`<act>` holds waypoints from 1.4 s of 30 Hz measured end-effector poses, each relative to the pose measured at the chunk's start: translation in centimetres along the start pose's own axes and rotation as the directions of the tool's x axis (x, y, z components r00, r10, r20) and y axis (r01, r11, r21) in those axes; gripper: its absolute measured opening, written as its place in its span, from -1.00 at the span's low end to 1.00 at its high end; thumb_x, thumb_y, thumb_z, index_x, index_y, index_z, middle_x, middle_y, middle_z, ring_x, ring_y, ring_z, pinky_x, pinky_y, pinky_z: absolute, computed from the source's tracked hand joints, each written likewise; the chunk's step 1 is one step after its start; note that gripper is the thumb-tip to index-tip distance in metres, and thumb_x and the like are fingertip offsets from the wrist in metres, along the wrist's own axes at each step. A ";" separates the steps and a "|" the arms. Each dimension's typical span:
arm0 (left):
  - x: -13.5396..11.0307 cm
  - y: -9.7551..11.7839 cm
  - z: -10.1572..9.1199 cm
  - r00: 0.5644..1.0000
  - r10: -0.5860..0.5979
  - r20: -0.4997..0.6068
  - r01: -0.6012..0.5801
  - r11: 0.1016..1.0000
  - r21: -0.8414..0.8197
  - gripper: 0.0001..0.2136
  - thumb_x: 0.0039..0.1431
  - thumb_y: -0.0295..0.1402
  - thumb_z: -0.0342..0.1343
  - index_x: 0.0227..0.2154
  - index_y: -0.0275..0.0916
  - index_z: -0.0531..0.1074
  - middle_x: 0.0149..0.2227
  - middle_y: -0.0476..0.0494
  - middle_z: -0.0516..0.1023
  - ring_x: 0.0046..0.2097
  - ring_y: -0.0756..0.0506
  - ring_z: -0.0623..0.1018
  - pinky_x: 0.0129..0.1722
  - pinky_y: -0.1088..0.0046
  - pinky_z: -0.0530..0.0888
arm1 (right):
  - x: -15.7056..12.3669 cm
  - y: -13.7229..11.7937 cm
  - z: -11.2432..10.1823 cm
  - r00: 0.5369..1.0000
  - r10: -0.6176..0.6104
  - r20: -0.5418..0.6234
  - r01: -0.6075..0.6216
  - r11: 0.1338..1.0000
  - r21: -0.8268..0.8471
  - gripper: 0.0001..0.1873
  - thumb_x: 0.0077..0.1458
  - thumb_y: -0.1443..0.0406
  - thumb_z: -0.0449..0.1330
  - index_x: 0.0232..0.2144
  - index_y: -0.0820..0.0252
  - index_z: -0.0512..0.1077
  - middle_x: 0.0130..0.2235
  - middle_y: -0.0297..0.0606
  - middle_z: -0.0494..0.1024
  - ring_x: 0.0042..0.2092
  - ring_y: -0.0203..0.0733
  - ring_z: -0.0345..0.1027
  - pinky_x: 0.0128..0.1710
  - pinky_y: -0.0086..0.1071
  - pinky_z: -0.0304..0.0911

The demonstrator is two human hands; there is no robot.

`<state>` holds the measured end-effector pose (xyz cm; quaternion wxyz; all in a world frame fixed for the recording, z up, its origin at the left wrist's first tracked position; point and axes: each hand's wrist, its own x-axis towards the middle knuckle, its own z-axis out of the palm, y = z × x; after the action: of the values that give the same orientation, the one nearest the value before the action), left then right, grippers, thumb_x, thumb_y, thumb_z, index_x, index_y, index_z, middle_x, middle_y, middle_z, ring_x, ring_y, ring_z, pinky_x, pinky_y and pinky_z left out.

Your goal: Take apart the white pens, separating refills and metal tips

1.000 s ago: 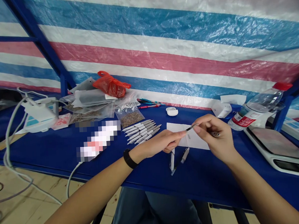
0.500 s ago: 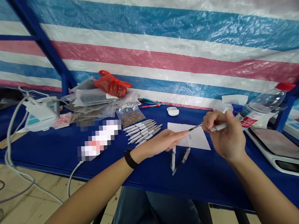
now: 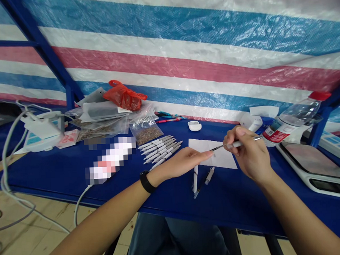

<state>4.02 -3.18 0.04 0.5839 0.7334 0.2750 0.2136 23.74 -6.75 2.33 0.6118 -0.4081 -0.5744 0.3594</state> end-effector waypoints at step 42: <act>0.1 -0.6 0.1 0.997 0.068 -0.028 -0.065 0.995 0.081 -0.42 0.31 0.15 -0.01 -0.62 -0.19 0.06 -0.59 0.10 0.00 -0.53 0.05 0.07 -0.47 0.40 0.01 | -0.2 0.6 0.5 0.973 0.185 0.137 -0.170 0.979 -0.111 -0.45 0.18 -0.17 0.22 -0.39 0.17 0.62 -0.62 -0.45 0.14 -0.57 -0.34 -0.06 -0.56 -0.36 -0.12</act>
<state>4.09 -3.11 -0.55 0.5424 0.7615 0.2678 0.2329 23.28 -6.67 1.66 0.5126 -0.4602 -0.5960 0.4127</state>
